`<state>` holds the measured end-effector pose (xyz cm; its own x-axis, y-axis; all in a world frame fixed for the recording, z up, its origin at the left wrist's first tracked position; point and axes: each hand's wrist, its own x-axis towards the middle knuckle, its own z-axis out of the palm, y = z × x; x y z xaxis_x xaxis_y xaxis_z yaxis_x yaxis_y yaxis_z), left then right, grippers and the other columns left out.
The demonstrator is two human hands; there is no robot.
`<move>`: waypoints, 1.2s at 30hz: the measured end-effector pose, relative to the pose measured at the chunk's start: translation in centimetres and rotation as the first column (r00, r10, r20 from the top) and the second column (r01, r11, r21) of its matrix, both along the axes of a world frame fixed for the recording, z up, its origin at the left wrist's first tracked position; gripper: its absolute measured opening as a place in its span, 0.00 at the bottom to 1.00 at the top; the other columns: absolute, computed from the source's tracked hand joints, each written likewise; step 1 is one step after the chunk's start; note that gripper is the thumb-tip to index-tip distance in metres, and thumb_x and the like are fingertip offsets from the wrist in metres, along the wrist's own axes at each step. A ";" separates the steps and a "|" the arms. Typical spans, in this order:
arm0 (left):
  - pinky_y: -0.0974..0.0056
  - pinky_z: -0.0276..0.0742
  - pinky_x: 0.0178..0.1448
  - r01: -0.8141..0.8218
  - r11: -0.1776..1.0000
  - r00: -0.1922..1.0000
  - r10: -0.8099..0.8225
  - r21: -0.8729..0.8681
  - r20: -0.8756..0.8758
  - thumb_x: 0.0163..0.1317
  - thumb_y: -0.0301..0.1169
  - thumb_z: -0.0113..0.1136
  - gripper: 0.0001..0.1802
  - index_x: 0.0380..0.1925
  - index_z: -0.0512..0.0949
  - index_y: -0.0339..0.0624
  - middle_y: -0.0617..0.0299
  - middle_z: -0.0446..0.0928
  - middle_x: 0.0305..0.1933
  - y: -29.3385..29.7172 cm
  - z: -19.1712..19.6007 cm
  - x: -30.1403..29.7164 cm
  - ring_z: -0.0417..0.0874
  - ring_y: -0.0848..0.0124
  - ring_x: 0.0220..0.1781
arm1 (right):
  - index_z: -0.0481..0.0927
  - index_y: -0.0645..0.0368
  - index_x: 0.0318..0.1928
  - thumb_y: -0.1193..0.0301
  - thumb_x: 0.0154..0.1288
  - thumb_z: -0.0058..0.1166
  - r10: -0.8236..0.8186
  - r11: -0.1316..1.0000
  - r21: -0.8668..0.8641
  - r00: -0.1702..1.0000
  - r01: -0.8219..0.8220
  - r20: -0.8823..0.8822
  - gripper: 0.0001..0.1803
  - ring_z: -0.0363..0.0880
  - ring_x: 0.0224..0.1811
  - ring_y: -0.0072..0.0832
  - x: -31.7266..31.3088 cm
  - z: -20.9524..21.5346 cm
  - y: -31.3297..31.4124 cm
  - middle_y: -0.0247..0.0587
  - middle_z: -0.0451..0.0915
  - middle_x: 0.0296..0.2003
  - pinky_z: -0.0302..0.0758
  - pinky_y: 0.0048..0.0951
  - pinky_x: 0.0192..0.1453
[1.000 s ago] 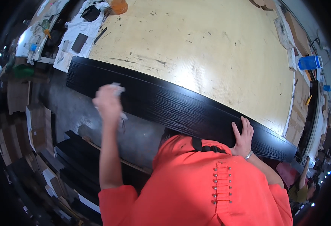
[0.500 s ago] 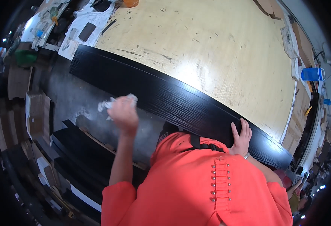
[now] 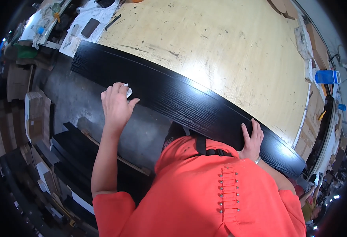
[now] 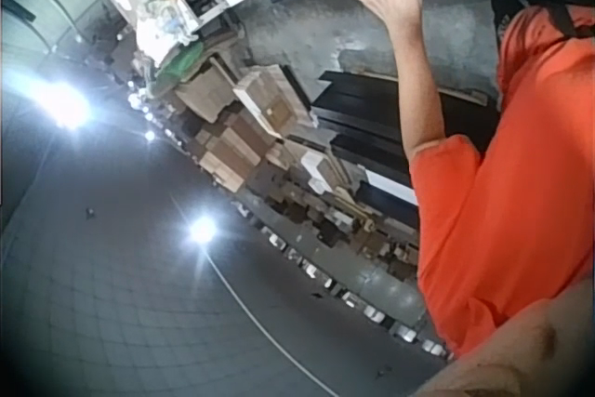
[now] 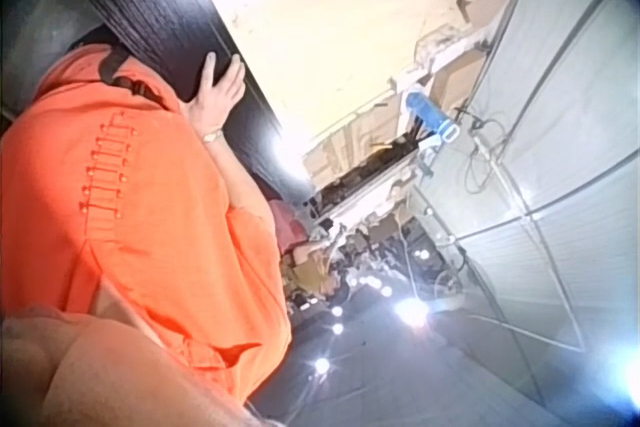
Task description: The person is cleaning and polishing long black wooden furniture components using a cloth and liquid from a bottle in a workshop environment.
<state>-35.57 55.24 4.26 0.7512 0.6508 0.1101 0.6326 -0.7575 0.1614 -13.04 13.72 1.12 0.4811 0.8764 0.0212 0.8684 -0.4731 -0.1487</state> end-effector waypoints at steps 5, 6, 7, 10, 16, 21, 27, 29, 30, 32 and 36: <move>0.54 0.68 0.53 -0.020 0.999 0.998 0.018 -0.033 -0.056 0.47 0.32 0.76 0.17 0.36 0.82 0.38 0.59 0.79 0.45 0.2 0.0 0.6 0.78 0.59 0.47 | 0.68 0.52 0.70 0.38 0.48 0.66 -0.005 1.000 -0.012 1.000 0.005 0.016 0.52 0.59 0.71 0.61 -0.1 -0.1 -0.2 0.66 0.59 0.70 0.57 0.58 0.68; 0.54 0.68 0.53 -0.018 0.999 0.998 0.016 -0.033 -0.056 0.47 0.32 0.76 0.17 0.36 0.82 0.38 0.59 0.79 0.45 0.2 0.1 0.6 0.78 0.59 0.47 | 0.68 0.53 0.70 0.38 0.48 0.66 -0.002 1.000 -0.009 1.000 0.002 0.009 0.52 0.59 0.71 0.61 -0.1 -0.1 -0.1 0.66 0.59 0.70 0.57 0.58 0.68; 0.54 0.68 0.53 -0.013 0.999 0.999 0.011 -0.033 -0.047 0.48 0.30 0.75 0.15 0.36 0.82 0.38 0.59 0.79 0.46 0.0 0.1 0.6 0.78 0.59 0.47 | 0.68 0.53 0.70 0.38 0.48 0.66 0.001 1.000 -0.007 1.000 -0.001 0.002 0.52 0.59 0.71 0.61 -0.1 -0.1 0.0 0.66 0.58 0.70 0.57 0.58 0.68; 0.53 0.68 0.54 -0.008 1.000 1.000 0.007 -0.027 -0.007 0.53 0.28 0.70 0.12 0.37 0.82 0.37 0.57 0.79 0.47 -0.1 -0.3 0.2 0.78 0.58 0.49 | 0.69 0.53 0.69 0.39 0.48 0.66 0.003 1.000 0.001 1.000 -0.003 0.003 0.51 0.59 0.71 0.61 -0.1 0.0 -0.1 0.66 0.58 0.70 0.57 0.58 0.68; 0.53 0.70 0.56 0.099 0.993 0.962 -0.080 -0.060 0.260 0.60 0.25 0.60 0.14 0.45 0.84 0.36 0.54 0.79 0.52 -5.7 -3.0 -1.0 0.78 0.55 0.54 | 0.69 0.53 0.69 0.41 0.48 0.67 -0.002 0.999 -0.038 1.000 0.003 0.010 0.51 0.58 0.71 0.61 -0.1 -0.2 -0.1 0.67 0.57 0.70 0.57 0.58 0.69; 0.54 0.68 0.51 -0.036 0.995 0.965 0.011 0.089 0.264 0.65 0.23 0.55 0.11 0.41 0.86 0.42 0.57 0.79 0.52 -2.6 -3.0 -1.0 0.78 0.59 0.50 | 0.69 0.53 0.69 0.42 0.47 0.68 -0.004 0.999 -0.043 1.000 0.004 0.010 0.51 0.59 0.71 0.61 0.0 0.1 -0.2 0.67 0.58 0.70 0.56 0.58 0.69; 0.52 0.74 0.51 0.292 0.952 0.878 -0.231 -0.088 0.419 0.62 0.27 0.63 0.03 0.34 0.84 0.41 0.55 0.81 0.44 -13.3 -3.6 7.2 0.80 0.57 0.46 | 0.69 0.54 0.69 0.49 0.48 0.69 -0.018 0.999 -0.034 0.999 0.017 -0.041 0.48 0.58 0.72 0.59 -0.1 -0.1 0.0 0.64 0.58 0.71 0.54 0.58 0.70; 0.52 0.74 0.50 0.296 0.951 0.867 -0.230 -0.086 0.442 0.61 0.28 0.64 0.05 0.36 0.85 0.41 0.55 0.81 0.45 -11.0 -4.7 8.1 0.80 0.57 0.47 | 0.69 0.54 0.69 0.48 0.48 0.68 -0.018 1.000 -0.025 0.999 0.018 -0.038 0.48 0.58 0.73 0.59 -0.1 0.1 -0.1 0.63 0.58 0.71 0.54 0.58 0.70; 0.52 0.74 0.50 0.199 0.976 0.890 -0.144 -0.085 0.432 0.61 0.29 0.64 0.06 0.36 0.85 0.40 0.55 0.81 0.46 -8.0 -4.8 7.6 0.79 0.56 0.47 | 0.69 0.54 0.69 0.48 0.48 0.68 -0.018 1.000 -0.026 0.999 0.017 -0.045 0.48 0.58 0.73 0.59 0.0 0.2 -0.1 0.63 0.58 0.71 0.55 0.58 0.70; 0.51 0.73 0.49 -0.011 0.999 0.936 -0.005 0.044 0.353 0.63 0.30 0.62 0.08 0.38 0.85 0.40 0.54 0.80 0.46 -1.2 -4.8 5.7 0.78 0.56 0.44 | 0.70 0.53 0.68 0.46 0.47 0.68 -0.018 1.000 -0.018 0.999 0.017 -0.037 0.49 0.58 0.72 0.59 0.1 -0.1 -0.1 0.62 0.58 0.71 0.56 0.58 0.69; 0.48 0.71 0.47 -0.101 0.994 0.941 0.079 0.050 0.330 0.62 0.30 0.61 0.11 0.40 0.81 0.34 0.48 0.77 0.43 -3.5 -4.5 7.7 0.76 0.51 0.41 | 0.70 0.53 0.68 0.45 0.47 0.67 -0.015 1.000 -0.021 1.000 0.014 -0.018 0.48 0.59 0.72 0.58 0.5 -0.6 -0.3 0.62 0.58 0.71 0.56 0.58 0.70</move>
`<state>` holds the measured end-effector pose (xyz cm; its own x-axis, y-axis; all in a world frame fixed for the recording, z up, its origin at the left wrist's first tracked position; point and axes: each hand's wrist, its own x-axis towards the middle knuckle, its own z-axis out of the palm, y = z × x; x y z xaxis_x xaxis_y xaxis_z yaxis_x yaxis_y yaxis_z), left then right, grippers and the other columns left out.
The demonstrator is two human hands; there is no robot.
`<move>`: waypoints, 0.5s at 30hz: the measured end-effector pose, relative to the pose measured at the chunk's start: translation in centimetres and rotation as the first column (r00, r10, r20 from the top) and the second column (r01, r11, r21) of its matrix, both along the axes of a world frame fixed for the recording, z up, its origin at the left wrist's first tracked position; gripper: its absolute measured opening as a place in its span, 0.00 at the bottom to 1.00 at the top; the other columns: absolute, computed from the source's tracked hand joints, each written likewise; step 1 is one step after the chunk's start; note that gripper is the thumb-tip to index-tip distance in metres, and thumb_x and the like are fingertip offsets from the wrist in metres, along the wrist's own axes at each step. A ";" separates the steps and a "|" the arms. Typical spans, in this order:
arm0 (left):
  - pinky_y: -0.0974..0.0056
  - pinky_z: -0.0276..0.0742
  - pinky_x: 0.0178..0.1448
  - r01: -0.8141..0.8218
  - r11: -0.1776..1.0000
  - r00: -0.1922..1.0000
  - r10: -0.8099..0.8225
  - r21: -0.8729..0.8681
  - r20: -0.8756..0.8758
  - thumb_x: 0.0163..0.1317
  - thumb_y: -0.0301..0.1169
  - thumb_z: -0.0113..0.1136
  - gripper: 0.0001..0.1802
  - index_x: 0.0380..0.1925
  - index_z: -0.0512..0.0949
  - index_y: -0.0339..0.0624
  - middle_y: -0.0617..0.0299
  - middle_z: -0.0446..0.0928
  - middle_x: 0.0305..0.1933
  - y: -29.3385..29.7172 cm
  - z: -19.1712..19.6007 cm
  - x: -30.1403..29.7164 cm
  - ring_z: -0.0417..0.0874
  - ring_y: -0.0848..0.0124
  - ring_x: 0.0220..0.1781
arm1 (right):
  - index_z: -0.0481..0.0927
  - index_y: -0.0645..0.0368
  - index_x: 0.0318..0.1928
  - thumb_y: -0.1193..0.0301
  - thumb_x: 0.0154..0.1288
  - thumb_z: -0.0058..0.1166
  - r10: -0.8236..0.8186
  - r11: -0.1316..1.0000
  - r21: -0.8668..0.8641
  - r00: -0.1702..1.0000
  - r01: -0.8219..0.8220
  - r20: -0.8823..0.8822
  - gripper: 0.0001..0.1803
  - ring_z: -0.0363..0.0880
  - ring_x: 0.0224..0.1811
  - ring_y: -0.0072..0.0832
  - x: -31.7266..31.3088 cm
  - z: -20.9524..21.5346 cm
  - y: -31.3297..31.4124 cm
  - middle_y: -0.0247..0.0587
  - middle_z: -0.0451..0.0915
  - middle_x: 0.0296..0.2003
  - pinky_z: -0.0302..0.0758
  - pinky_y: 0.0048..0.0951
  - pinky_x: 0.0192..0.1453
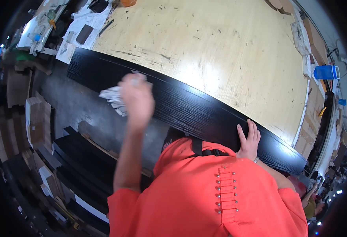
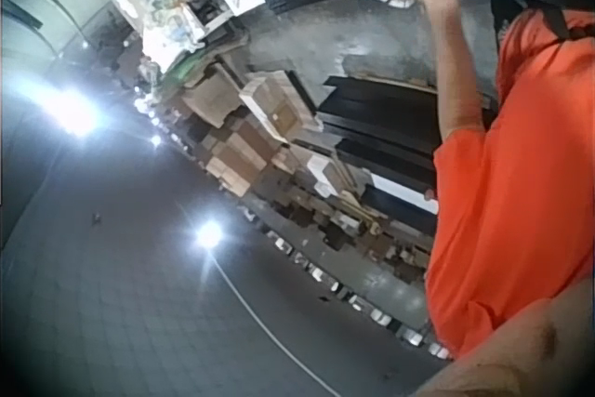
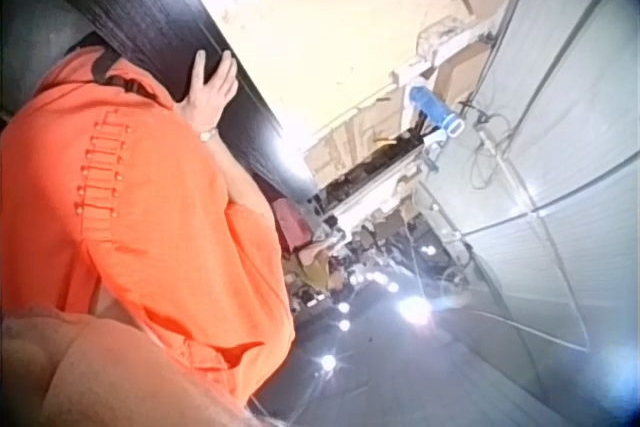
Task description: The person is cleaning and polishing long black wooden furniture components using a cloth and liquid from a bottle in a workshop environment.
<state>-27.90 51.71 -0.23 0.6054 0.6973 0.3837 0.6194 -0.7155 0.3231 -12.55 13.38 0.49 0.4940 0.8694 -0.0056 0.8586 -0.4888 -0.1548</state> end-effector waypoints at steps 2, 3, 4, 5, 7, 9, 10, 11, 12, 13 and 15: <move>0.48 0.69 0.54 0.248 0.877 0.968 -0.207 -0.412 0.143 0.66 0.27 0.56 0.08 0.42 0.80 0.38 0.46 0.77 0.48 -7.4 0.2 1.7 0.76 0.50 0.49 | 0.70 0.52 0.68 0.44 0.47 0.67 -0.002 0.999 -0.032 1.000 0.002 0.006 0.48 0.59 0.72 0.58 0.0 -0.2 -0.3 0.62 0.58 0.71 0.56 0.58 0.70; 0.47 0.69 0.55 0.406 0.810 0.913 -0.380 -0.423 0.148 0.66 0.27 0.55 0.08 0.43 0.80 0.39 0.47 0.78 0.47 -9.7 0.1 1.5 0.77 0.50 0.47 | 0.70 0.52 0.68 0.44 0.47 0.67 0.001 1.000 -0.024 1.000 -0.001 0.003 0.48 0.59 0.72 0.58 -0.1 -0.1 -0.4 0.62 0.58 0.71 0.56 0.58 0.70; 0.47 0.69 0.55 0.408 0.812 0.912 -0.382 -0.416 0.149 0.66 0.27 0.55 0.08 0.43 0.80 0.39 0.47 0.78 0.47 -8.7 -0.2 1.2 0.77 0.50 0.47 | 0.70 0.52 0.68 0.45 0.47 0.68 -0.011 0.999 -0.040 1.000 0.010 -0.007 0.49 0.58 0.72 0.59 -0.1 0.0 -0.6 0.64 0.58 0.71 0.56 0.58 0.70; 0.48 0.70 0.54 0.447 0.871 0.894 -0.437 -0.205 0.093 0.67 0.26 0.53 0.09 0.44 0.81 0.39 0.47 0.79 0.47 -6.2 -0.4 0.3 0.77 0.49 0.46 | 0.70 0.51 0.69 0.45 0.46 0.69 -0.021 0.998 -0.055 1.000 0.020 -0.018 0.49 0.58 0.72 0.60 -0.1 0.0 -0.6 0.65 0.57 0.71 0.56 0.58 0.70; 0.48 0.71 0.55 0.355 0.934 0.933 -0.357 0.041 0.039 0.70 0.26 0.50 0.12 0.46 0.82 0.39 0.46 0.79 0.49 1.5 0.7 -2.4 0.79 0.49 0.48 | 0.70 0.51 0.69 0.43 0.45 0.68 -0.015 0.999 -0.034 1.000 0.015 -0.023 0.50 0.57 0.72 0.60 0.0 0.2 -0.2 0.65 0.58 0.71 0.56 0.59 0.69; 0.48 0.71 0.55 -0.209 0.975 0.976 0.213 -0.078 0.050 0.72 0.32 0.51 0.13 0.40 0.83 0.37 0.45 0.79 0.44 9.1 0.7 -7.0 0.78 0.46 0.48 | 0.70 0.51 0.69 0.42 0.45 0.68 0.015 1.000 -0.007 0.999 -0.015 -0.037 0.51 0.57 0.72 0.60 -0.3 0.3 -0.1 0.65 0.58 0.71 0.56 0.59 0.69; 0.47 0.71 0.54 -0.268 0.963 0.963 0.269 -0.037 0.008 0.71 0.31 0.51 0.13 0.42 0.83 0.36 0.44 0.79 0.44 9.9 1.0 -8.2 0.78 0.45 0.48 | 0.70 0.51 0.69 0.40 0.45 0.67 0.011 1.000 -0.011 0.999 -0.011 -0.034 0.51 0.58 0.72 0.60 -0.3 0.3 0.0 0.64 0.58 0.71 0.56 0.59 0.69; 0.46 0.71 0.54 -0.320 0.948 0.947 0.320 0.005 -0.032 0.71 0.30 0.51 0.13 0.43 0.82 0.36 0.44 0.79 0.44 10.5 1.0 -8.9 0.78 0.44 0.47 | 0.70 0.52 0.69 0.38 0.46 0.66 0.001 1.000 -0.016 1.000 -0.001 -0.031 0.52 0.59 0.72 0.60 -0.3 -0.1 -0.1 0.63 0.58 0.71 0.56 0.60 0.69; 0.45 0.72 0.53 -0.276 0.950 0.961 0.275 -0.143 -0.030 0.70 0.29 0.52 0.12 0.46 0.80 0.33 0.43 0.78 0.43 7.0 2.5 -6.1 0.79 0.45 0.46 | 0.70 0.53 0.69 0.36 0.45 0.65 -0.002 1.000 -0.003 1.000 0.002 -0.015 0.54 0.59 0.72 0.60 -0.2 -0.4 -0.5 0.64 0.58 0.71 0.55 0.60 0.70; 0.45 0.73 0.53 0.011 0.999 1.000 -0.010 0.039 -0.027 0.68 0.28 0.55 0.12 0.47 0.79 0.33 0.43 0.78 0.44 3.6 1.3 -5.6 0.79 0.46 0.46 | 0.69 0.53 0.69 0.35 0.45 0.65 0.007 1.000 0.010 1.000 -0.007 -0.003 0.54 0.58 0.72 0.61 -0.2 -0.3 -0.5 0.65 0.58 0.71 0.55 0.60 0.70; 0.46 0.71 0.59 0.407 0.888 0.912 -0.407 -0.212 0.047 0.60 0.28 0.61 0.13 0.46 0.82 0.40 0.50 0.79 0.55 -2.8 -0.1 -3.1 0.79 0.55 0.54 | 0.68 0.52 0.69 0.44 0.39 0.71 0.002 1.000 0.027 1.000 -0.001 -0.021 0.55 0.57 0.72 0.61 -0.5 0.5 0.0 0.66 0.57 0.71 0.56 0.59 0.69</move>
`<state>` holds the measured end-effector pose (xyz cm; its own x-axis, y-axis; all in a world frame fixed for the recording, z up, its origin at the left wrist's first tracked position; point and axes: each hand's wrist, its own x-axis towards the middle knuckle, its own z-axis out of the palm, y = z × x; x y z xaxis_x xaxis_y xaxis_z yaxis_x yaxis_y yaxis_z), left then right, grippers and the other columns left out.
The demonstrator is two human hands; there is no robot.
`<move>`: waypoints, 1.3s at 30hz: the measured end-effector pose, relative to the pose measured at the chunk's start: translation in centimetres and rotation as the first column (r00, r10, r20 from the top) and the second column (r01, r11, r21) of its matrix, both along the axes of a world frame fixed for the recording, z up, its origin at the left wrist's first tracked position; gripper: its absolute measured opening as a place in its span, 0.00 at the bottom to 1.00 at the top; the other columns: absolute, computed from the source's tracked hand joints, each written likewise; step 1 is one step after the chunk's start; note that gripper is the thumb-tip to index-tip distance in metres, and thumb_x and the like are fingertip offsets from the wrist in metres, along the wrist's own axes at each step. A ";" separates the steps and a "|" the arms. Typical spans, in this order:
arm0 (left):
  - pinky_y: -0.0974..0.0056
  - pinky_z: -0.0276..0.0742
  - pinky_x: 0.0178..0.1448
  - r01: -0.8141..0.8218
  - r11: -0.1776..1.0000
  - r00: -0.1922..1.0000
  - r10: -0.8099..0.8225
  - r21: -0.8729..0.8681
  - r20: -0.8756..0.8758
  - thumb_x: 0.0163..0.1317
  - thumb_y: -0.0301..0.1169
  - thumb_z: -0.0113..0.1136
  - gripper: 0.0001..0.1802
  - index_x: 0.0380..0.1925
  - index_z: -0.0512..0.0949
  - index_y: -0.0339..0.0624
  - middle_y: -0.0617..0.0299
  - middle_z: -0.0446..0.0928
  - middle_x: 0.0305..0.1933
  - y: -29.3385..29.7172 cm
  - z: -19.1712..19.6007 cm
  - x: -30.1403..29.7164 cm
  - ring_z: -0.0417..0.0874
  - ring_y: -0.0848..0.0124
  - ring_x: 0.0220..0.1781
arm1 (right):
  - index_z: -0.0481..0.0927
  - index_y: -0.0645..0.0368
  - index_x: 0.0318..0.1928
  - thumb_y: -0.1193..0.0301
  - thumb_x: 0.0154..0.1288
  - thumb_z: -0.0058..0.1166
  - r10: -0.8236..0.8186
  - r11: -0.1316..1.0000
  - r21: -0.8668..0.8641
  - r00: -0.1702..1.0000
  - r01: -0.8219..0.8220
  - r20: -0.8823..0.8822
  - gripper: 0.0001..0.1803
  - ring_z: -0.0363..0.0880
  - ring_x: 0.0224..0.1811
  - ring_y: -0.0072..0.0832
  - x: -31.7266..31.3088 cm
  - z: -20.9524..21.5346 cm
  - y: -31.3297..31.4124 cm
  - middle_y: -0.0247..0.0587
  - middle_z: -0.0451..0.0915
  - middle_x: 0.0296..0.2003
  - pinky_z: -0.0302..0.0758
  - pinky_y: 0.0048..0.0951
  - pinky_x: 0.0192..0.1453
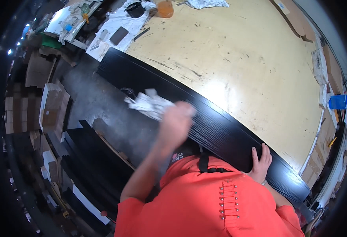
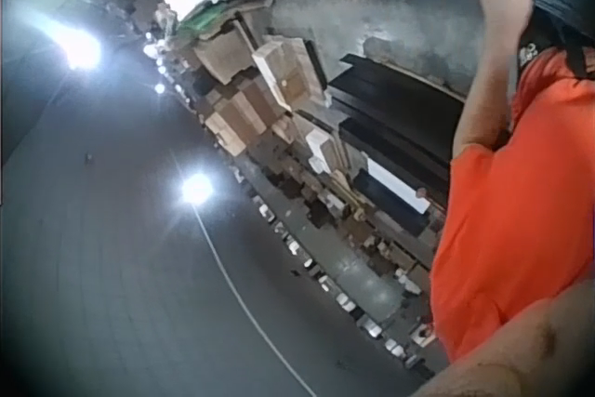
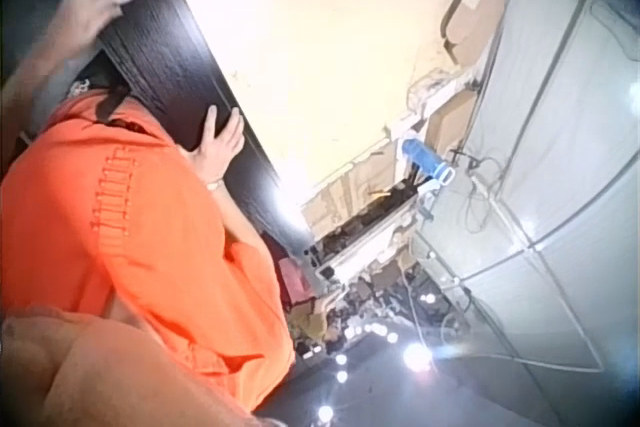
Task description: The person is cleaning and polishing long black wooden furniture components using a cloth and liquid from a bottle in a workshop environment.
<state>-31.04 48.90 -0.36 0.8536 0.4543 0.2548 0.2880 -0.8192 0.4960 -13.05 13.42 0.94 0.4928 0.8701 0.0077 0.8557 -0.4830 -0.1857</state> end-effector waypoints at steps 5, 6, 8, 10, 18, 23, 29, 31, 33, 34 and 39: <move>0.49 0.72 0.56 -0.060 0.949 0.989 0.015 0.311 0.145 0.56 0.27 0.63 0.16 0.47 0.83 0.45 0.56 0.80 0.54 9.9 -0.2 -4.0 0.80 0.56 0.53 | 0.67 0.52 0.70 0.55 0.34 0.70 -0.001 1.000 -0.010 1.000 0.001 0.015 0.55 0.56 0.73 0.61 0.0 -0.3 0.2 0.66 0.56 0.72 0.55 0.60 0.69; 0.49 0.72 0.56 -0.142 0.914 0.990 0.123 0.379 0.073 0.57 0.26 0.61 0.17 0.48 0.82 0.44 0.55 0.80 0.53 14.1 -0.3 -5.9 0.80 0.54 0.53 | 0.67 0.52 0.70 0.56 0.34 0.69 0.000 1.000 -0.015 1.000 0.000 0.014 0.55 0.56 0.74 0.61 -0.1 -0.2 0.3 0.66 0.55 0.72 0.55 0.61 0.70; 0.51 0.74 0.56 -0.285 0.855 0.958 0.261 0.434 0.117 0.63 0.26 0.57 0.16 0.50 0.83 0.47 0.57 0.80 0.54 23.0 -1.4 -10.0 0.80 0.54 0.52 | 0.66 0.52 0.71 0.57 0.33 0.68 -0.023 1.000 -0.016 1.000 0.023 0.004 0.56 0.54 0.75 0.61 -0.6 0.3 0.6 0.66 0.54 0.73 0.55 0.61 0.71; 0.51 0.75 0.55 -0.452 0.796 0.888 0.445 0.401 0.118 0.65 0.28 0.58 0.14 0.50 0.84 0.47 0.56 0.81 0.52 31.1 -2.0 -14.8 0.81 0.54 0.51 | 0.63 0.53 0.72 0.66 0.30 0.71 -0.074 0.995 -0.061 0.997 0.074 -0.009 0.59 0.49 0.77 0.63 -1.3 0.3 1.0 0.66 0.51 0.75 0.51 0.60 0.76; 0.52 0.76 0.55 -0.457 0.853 0.889 0.443 0.254 0.112 0.65 0.29 0.59 0.11 0.45 0.85 0.40 0.49 0.82 0.43 36.3 -3.3 -13.3 0.82 0.50 0.48 | 0.64 0.56 0.72 0.90 0.36 0.57 -0.391 0.908 -0.109 0.911 0.405 0.131 0.53 0.51 0.77 0.60 -6.5 1.4 2.5 0.60 0.53 0.76 0.56 0.50 0.78; 0.48 0.77 0.39 -0.571 0.808 0.816 0.578 0.143 -0.005 0.72 0.34 0.50 0.18 0.39 0.84 0.29 0.40 0.84 0.34 38.8 -4.7 -14.0 0.84 0.50 0.33 | 0.72 0.55 0.66 0.85 0.46 0.52 -0.414 0.907 -0.021 0.900 0.421 0.134 0.40 0.63 0.71 0.59 -5.7 3.0 7.0 0.58 0.67 0.68 0.61 0.54 0.74; 0.42 0.75 0.49 -0.571 0.799 0.815 0.524 0.187 0.249 0.67 0.45 0.59 0.24 0.35 0.83 0.28 0.32 0.81 0.39 37.2 -0.9 -13.5 0.81 0.36 0.43 | 0.66 0.46 0.71 0.80 0.45 0.64 -0.444 0.879 -0.140 0.889 0.456 0.108 0.48 0.61 0.73 0.53 -7.8 2.1 4.3 0.50 0.63 0.71 0.65 0.54 0.71; 0.42 0.75 0.51 -0.548 0.828 0.828 0.516 0.122 0.218 0.68 0.42 0.57 0.23 0.37 0.83 0.27 0.32 0.80 0.42 35.0 0.6 -10.4 0.80 0.37 0.46 | 0.66 0.46 0.72 0.78 0.46 0.66 -0.475 0.860 -0.161 0.875 0.484 0.093 0.48 0.60 0.74 0.52 -7.9 1.8 4.1 0.49 0.61 0.72 0.64 0.54 0.73; 0.42 0.75 0.52 -0.526 0.821 0.850 0.498 0.222 0.171 0.68 0.40 0.56 0.21 0.40 0.82 0.27 0.32 0.80 0.44 36.0 -0.8 -10.4 0.80 0.37 0.47 | 0.66 0.46 0.71 0.76 0.46 0.67 -0.463 0.866 -0.157 0.880 0.474 0.104 0.47 0.60 0.74 0.52 -7.9 1.2 3.9 0.50 0.61 0.72 0.65 0.54 0.72; 0.42 0.75 0.52 -0.490 0.812 0.871 0.470 0.316 0.143 0.69 0.39 0.55 0.21 0.41 0.82 0.27 0.32 0.80 0.45 37.3 -2.3 -11.0 0.80 0.37 0.48 | 0.66 0.46 0.71 0.76 0.46 0.67 -0.464 0.867 -0.156 0.881 0.473 0.091 0.47 0.60 0.74 0.52 -7.9 0.9 3.9 0.50 0.61 0.72 0.65 0.54 0.72; 0.48 0.80 0.54 -0.475 0.838 0.880 0.448 0.270 0.159 0.73 0.43 0.50 0.24 0.47 0.83 0.31 0.39 0.83 0.48 46.6 -7.8 -18.5 0.84 0.46 0.46 | 0.73 0.52 0.61 0.77 0.37 0.66 -0.396 0.916 0.101 0.915 0.388 0.073 0.42 0.69 0.65 0.54 -5.3 1.5 6.1 0.52 0.71 0.61 0.70 0.52 0.67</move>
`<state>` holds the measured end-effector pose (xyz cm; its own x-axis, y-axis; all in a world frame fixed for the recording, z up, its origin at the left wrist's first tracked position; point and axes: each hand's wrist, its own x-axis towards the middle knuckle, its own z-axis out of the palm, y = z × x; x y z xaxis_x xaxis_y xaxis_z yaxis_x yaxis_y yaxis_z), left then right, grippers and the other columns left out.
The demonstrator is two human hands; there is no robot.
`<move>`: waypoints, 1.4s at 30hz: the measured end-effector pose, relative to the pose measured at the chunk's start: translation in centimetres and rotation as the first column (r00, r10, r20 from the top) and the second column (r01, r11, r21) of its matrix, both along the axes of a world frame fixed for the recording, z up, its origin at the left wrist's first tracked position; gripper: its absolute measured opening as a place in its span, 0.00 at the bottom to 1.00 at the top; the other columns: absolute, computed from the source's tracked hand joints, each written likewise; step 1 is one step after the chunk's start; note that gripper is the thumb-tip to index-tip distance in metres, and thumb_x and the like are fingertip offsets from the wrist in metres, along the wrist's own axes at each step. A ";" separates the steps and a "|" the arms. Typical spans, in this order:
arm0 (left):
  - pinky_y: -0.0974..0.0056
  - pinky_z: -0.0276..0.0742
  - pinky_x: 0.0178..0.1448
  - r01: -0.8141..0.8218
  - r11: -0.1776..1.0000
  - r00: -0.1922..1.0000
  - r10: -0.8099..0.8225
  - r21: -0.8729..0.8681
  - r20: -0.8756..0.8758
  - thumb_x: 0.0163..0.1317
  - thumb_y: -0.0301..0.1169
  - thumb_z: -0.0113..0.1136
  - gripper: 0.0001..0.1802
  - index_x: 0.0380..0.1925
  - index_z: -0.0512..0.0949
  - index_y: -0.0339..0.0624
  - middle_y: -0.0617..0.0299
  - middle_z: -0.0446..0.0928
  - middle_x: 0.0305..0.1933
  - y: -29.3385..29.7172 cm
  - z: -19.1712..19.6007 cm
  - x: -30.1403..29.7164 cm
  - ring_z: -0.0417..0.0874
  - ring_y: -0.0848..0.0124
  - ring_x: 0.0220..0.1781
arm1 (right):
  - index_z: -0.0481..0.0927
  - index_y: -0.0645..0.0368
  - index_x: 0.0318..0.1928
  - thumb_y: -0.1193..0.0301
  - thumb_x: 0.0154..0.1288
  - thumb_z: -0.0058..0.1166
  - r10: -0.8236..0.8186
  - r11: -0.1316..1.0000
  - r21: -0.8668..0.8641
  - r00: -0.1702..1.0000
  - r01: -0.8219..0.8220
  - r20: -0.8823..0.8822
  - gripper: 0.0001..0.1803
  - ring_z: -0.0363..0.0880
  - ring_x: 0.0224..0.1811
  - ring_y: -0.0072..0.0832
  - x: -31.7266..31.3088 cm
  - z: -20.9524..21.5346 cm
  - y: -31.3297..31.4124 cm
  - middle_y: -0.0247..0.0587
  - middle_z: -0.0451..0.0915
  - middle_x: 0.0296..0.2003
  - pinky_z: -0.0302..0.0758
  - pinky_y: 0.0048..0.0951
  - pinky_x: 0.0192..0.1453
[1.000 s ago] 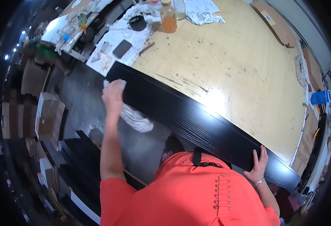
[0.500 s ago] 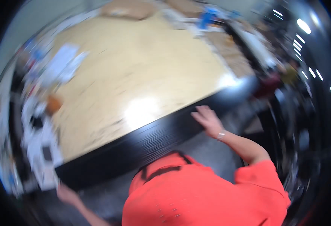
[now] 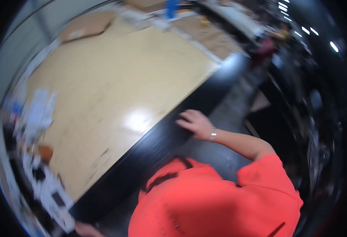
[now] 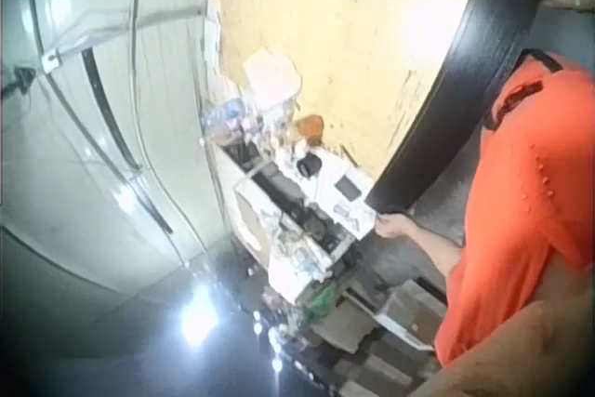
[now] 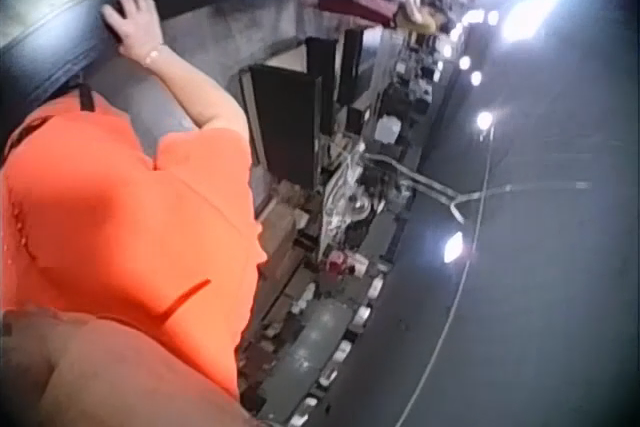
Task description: The person is cleaning and polishing long black wooden furniture components using a cloth and liquid from a bottle in a workshop environment.
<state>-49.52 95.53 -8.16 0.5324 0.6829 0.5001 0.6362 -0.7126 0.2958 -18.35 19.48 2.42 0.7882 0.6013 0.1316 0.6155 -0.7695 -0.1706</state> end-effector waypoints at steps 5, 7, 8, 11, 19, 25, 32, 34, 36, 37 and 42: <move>0.49 0.75 0.52 -0.016 0.998 0.985 0.028 0.068 -0.171 0.70 0.34 0.54 0.14 0.44 0.83 0.37 0.44 0.81 0.44 -7.3 3.5 6.8 0.80 0.45 0.47 | 0.75 0.53 0.60 0.84 0.33 0.61 -0.163 0.981 -0.112 0.986 0.160 -0.015 0.43 0.66 0.66 0.55 -0.2 0.3 -0.7 0.53 0.68 0.61 0.66 0.49 0.71; 0.53 0.76 0.55 -0.161 0.987 0.987 0.160 -0.027 -0.033 0.66 0.28 0.59 0.11 0.46 0.83 0.38 0.49 0.81 0.46 -8.7 5.8 7.0 0.81 0.50 0.49 | 0.75 0.56 0.59 0.84 0.32 0.63 -0.165 0.974 -0.164 0.985 0.154 -0.057 0.43 0.64 0.66 0.57 -0.1 0.5 -0.9 0.53 0.67 0.61 0.65 0.49 0.72; 0.55 0.76 0.57 -0.215 0.970 0.966 0.229 -0.116 0.122 0.67 0.27 0.58 0.12 0.48 0.83 0.37 0.49 0.82 0.47 -9.0 6.3 6.3 0.82 0.52 0.51 | 0.74 0.57 0.59 0.84 0.33 0.64 -0.194 0.976 -0.129 0.969 0.175 -0.156 0.43 0.63 0.67 0.57 0.0 1.8 0.5 0.53 0.67 0.61 0.64 0.48 0.73; 0.62 0.75 0.58 -0.146 0.932 0.916 0.254 -0.333 0.310 0.67 0.25 0.58 0.12 0.49 0.81 0.34 0.54 0.82 0.48 -12.2 10.7 6.9 0.82 0.64 0.50 | 0.73 0.59 0.60 0.82 0.37 0.67 -0.192 0.981 -0.072 0.923 0.179 -0.334 0.41 0.63 0.67 0.57 0.8 4.2 3.0 0.53 0.66 0.63 0.64 0.47 0.74; 0.68 0.79 0.53 0.478 0.489 0.569 0.460 -0.730 0.681 0.73 0.24 0.53 0.11 0.50 0.78 0.32 0.57 0.82 0.47 -17.3 13.5 10.3 0.83 0.71 0.46 | 0.74 0.61 0.58 0.75 0.48 0.68 0.464 0.881 0.304 0.789 -0.362 -0.403 0.33 0.69 0.63 0.54 1.6 2.5 17.1 0.55 0.70 0.61 0.68 0.46 0.69; 0.64 0.80 0.57 0.592 0.325 0.627 0.389 -0.737 0.675 0.70 0.17 0.48 0.21 0.63 0.71 0.30 0.50 0.79 0.57 -15.9 14.1 8.9 0.83 0.66 0.55 | 0.74 0.62 0.57 0.74 0.52 0.66 0.678 0.712 0.535 0.641 -0.454 -0.359 0.29 0.73 0.59 0.51 -4.5 2.5 29.1 0.53 0.74 0.56 0.72 0.44 0.65; 0.55 0.71 0.69 0.791 0.281 0.547 -0.723 -0.544 0.422 0.54 0.17 0.60 0.30 0.60 0.75 0.34 0.46 0.76 0.63 -19.6 14.7 12.3 0.77 0.50 0.64 | 0.71 0.64 0.62 0.71 0.67 0.60 0.525 0.467 0.487 0.212 0.738 -0.824 0.25 0.76 0.52 0.22 -12.0 2.1 41.9 0.37 0.78 0.51 0.76 0.26 0.56; 0.53 0.71 0.68 0.759 0.295 0.599 -0.666 -0.580 0.445 0.50 0.18 0.63 0.28 0.56 0.78 0.34 0.46 0.78 0.60 -15.6 14.1 11.8 0.78 0.49 0.62 | 0.73 0.66 0.60 0.78 0.65 0.53 0.423 0.464 0.525 0.342 0.713 -0.839 0.22 0.76 0.48 0.20 -11.8 2.3 42.5 0.37 0.79 0.48 0.76 0.25 0.52; 0.51 0.71 0.65 0.693 0.576 0.704 -0.671 -0.434 0.234 0.52 0.19 0.65 0.25 0.54 0.78 0.33 0.48 0.79 0.55 -11.4 12.5 11.2 0.77 0.49 0.59 | 0.76 0.65 0.57 0.83 0.58 0.48 0.222 0.431 0.664 0.641 0.611 -0.735 0.24 0.80 0.44 0.26 -12.1 1.1 42.2 0.43 0.80 0.44 0.77 0.27 0.48; 0.50 0.71 0.65 0.649 0.650 0.742 -0.656 -0.395 0.139 0.54 0.19 0.64 0.24 0.54 0.77 0.34 0.48 0.78 0.55 -9.8 11.4 11.1 0.75 0.49 0.59 | 0.77 0.62 0.58 0.78 0.56 0.56 0.026 0.699 0.660 0.914 0.273 -0.406 0.26 0.81 0.41 0.39 -10.8 1.1 41.3 0.49 0.78 0.43 0.78 0.30 0.46; 0.48 0.57 0.71 0.722 0.625 0.620 -0.775 -0.296 -0.123 0.62 0.27 0.59 0.19 0.54 0.77 0.40 0.57 0.77 0.57 -8.0 7.6 13.7 0.74 0.57 0.63 | 0.83 0.55 0.50 0.70 0.53 0.63 0.025 0.898 0.437 0.983 0.058 -0.183 0.21 0.77 0.41 0.43 -12.3 0.7 49.9 0.45 0.74 0.41 0.76 0.38 0.49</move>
<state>-35.85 87.50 -0.55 0.9766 0.0621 0.2061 -0.0294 -0.9101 0.4133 -30.69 69.36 3.13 0.8327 0.5018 0.2342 0.5301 -0.6000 -0.5991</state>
